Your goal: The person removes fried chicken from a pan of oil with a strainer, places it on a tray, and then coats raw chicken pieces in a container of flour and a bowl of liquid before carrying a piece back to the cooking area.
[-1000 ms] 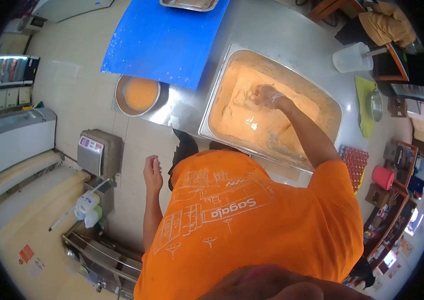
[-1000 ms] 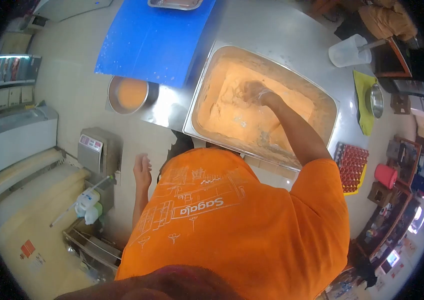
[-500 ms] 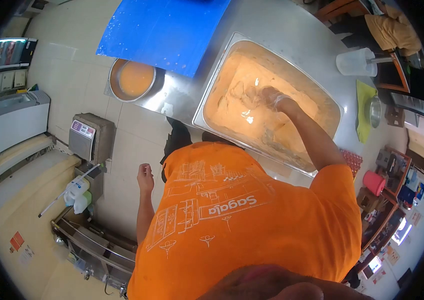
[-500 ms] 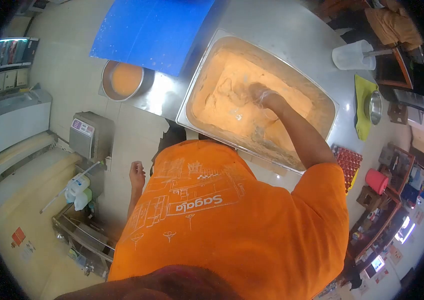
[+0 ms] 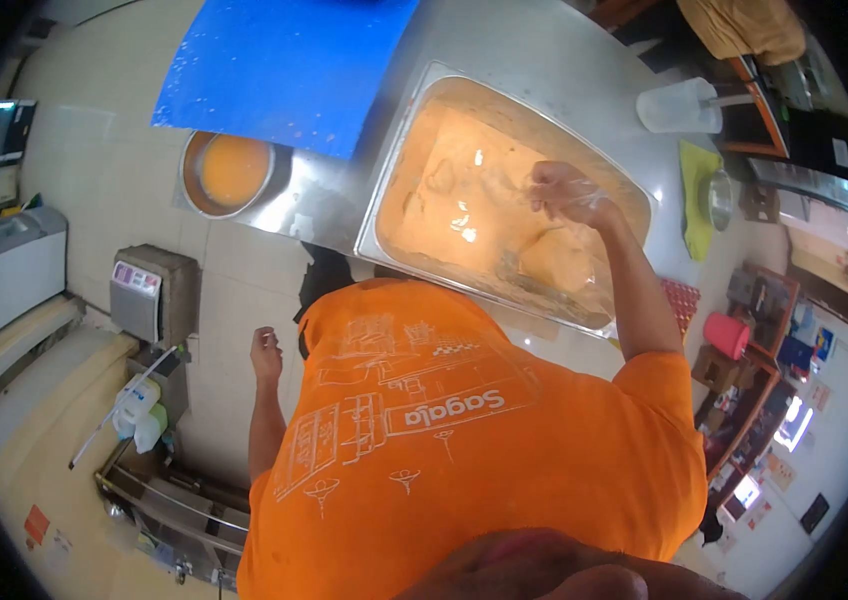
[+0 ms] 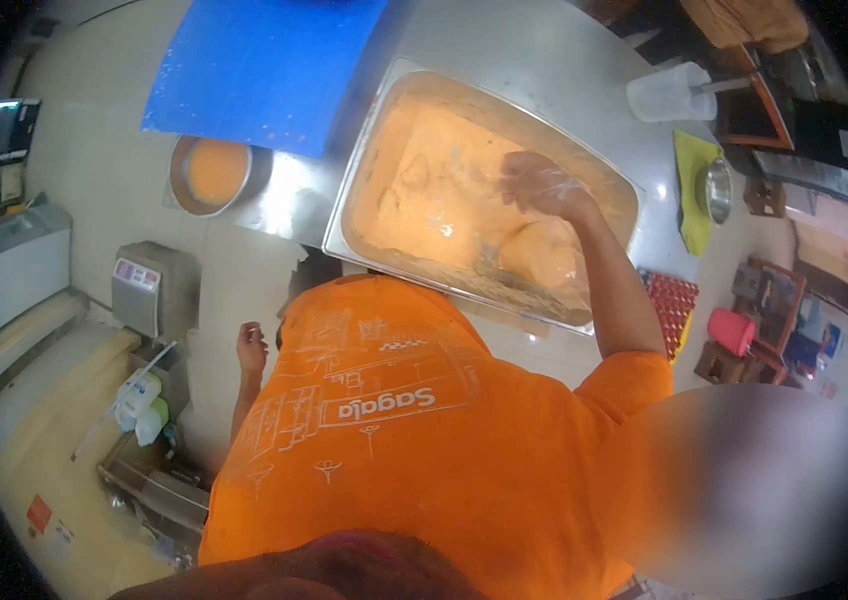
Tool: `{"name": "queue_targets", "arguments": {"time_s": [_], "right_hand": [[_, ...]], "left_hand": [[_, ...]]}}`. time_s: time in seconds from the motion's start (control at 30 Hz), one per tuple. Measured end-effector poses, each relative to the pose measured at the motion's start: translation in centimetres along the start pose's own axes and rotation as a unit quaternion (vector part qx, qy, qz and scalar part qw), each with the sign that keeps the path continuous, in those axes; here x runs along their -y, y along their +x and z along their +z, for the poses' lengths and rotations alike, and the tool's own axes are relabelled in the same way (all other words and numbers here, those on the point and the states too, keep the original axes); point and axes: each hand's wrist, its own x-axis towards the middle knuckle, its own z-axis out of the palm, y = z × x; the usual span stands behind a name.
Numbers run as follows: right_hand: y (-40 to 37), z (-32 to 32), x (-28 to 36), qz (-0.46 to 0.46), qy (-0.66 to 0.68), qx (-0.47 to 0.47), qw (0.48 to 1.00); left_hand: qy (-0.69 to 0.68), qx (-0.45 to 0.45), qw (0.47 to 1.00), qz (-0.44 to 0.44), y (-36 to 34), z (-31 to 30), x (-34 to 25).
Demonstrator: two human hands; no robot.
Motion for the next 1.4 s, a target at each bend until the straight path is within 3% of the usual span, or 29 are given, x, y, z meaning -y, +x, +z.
{"name": "queue_targets", "arguments": {"time_s": [0.03, 0.1, 0.17, 0.27, 0.3, 0.4, 0.47, 0.5, 0.6, 0.67, 0.73, 0.8, 0.87, 0.93, 0.97, 1.0, 1.07, 1.13, 1.27, 1.3, 1.33, 1.4], "right_hand": [[-1.6, -1.1, -2.0, -0.034, -0.053, -0.022, 0.998], [-4.6, -3.1, -8.3, -0.096, -0.185, -0.159, 0.965], [-5.9, -3.6, -18.7, -0.151, -0.335, -0.365, 0.856], [-8.1, -4.0, -22.7, -0.117, -0.283, -0.357, 0.882], [-8.1, -4.3, -23.1, -0.063, -0.239, -0.335, 0.909], [-8.6, -4.4, -13.5, 0.054, -0.107, -0.262, 0.958], [-9.3, -4.7, -7.9, 0.070, -0.041, -0.217, 0.973], [-10.1, -4.4, -3.5, 0.133, -0.003, -0.216, 0.967], [-10.7, -4.7, -7.9, 0.142, 0.070, -0.220, 0.963], [-10.3, -5.5, -15.9, 0.153, -0.245, -0.173, 0.941], [-11.0, -5.6, -22.6, 0.163, -0.406, -0.175, 0.882], [-10.1, -5.7, -25.8, 0.169, -0.425, -0.243, 0.855], [-10.1, -3.8, -16.9, 0.115, -0.425, -0.334, 0.833], [-8.6, -4.5, -14.9, -0.091, -0.455, -0.306, 0.831], [-7.8, -4.1, -7.9, -0.049, -0.423, -0.253, 0.869], [-7.8, -3.8, 0.8, -0.006, -0.395, -0.198, 0.897], [-6.9, -2.6, 10.4, 0.028, -0.231, -0.221, 0.947], [-6.0, -1.9, 17.2, -0.019, -0.198, -0.237, 0.951], [-4.7, -0.5, 22.3, -0.181, -0.220, -0.269, 0.920], [-4.4, -0.5, 23.1, -0.171, -0.171, -0.251, 0.937], [-4.0, -0.5, 23.9, -0.162, -0.121, -0.233, 0.951], [-3.6, -0.8, 24.1, -0.140, -0.054, -0.218, 0.964]], "left_hand": [[-0.001, 0.005, 1.000, 0.007, 0.7, -0.3, 1.1], [-0.004, 0.006, 1.000, -0.010, 1.3, -0.8, 0.9], [-0.016, 0.022, 0.999, -0.028, 1.9, -1.1, 0.7], [-0.009, 0.039, 0.999, -0.021, 3.1, -2.1, 0.8], [0.002, 0.039, 0.999, -0.005, 3.6, -2.5, 0.8], [0.038, 0.032, 0.999, 0.011, 4.1, -3.4, -1.3], [0.060, 0.038, 0.996, 0.046, 4.9, -4.1, -2.0], [0.057, 0.034, 0.997, 0.043, 5.2, -4.3, -2.5], [0.047, 0.023, 0.998, 0.041, 6.2, -4.8, -3.3], [0.044, 0.019, 0.998, 0.046, 6.7, -5.0, -3.3], [0.046, 0.031, 0.998, 0.042, 6.9, -5.2, -2.7], [0.048, 0.037, 0.997, 0.040, 7.3, -5.4, -1.4], [0.059, 0.031, 0.997, 0.035, 8.0, -5.7, 1.5], [0.159, 0.010, 0.969, 0.191, 9.5, -6.3, 7.0], [0.117, 0.003, 0.990, 0.082, 8.2, -6.2, 4.7], [0.122, -0.021, 0.985, 0.119, 7.3, -6.3, 3.9], [0.144, -0.015, 0.972, 0.183, 8.6, -6.7, 5.5], [0.145, -0.027, 0.976, 0.160, 8.0, -7.2, 3.3], [0.119, -0.039, 0.970, 0.206, 9.7, -8.2, 4.0], [0.116, -0.069, 0.965, 0.225, 10.1, -8.5, 4.7], [0.013, -0.037, 0.996, 0.077, 9.5, -9.1, 3.3], [-0.015, -0.033, 0.998, 0.042, 9.6, -10.0, 3.6]]}}
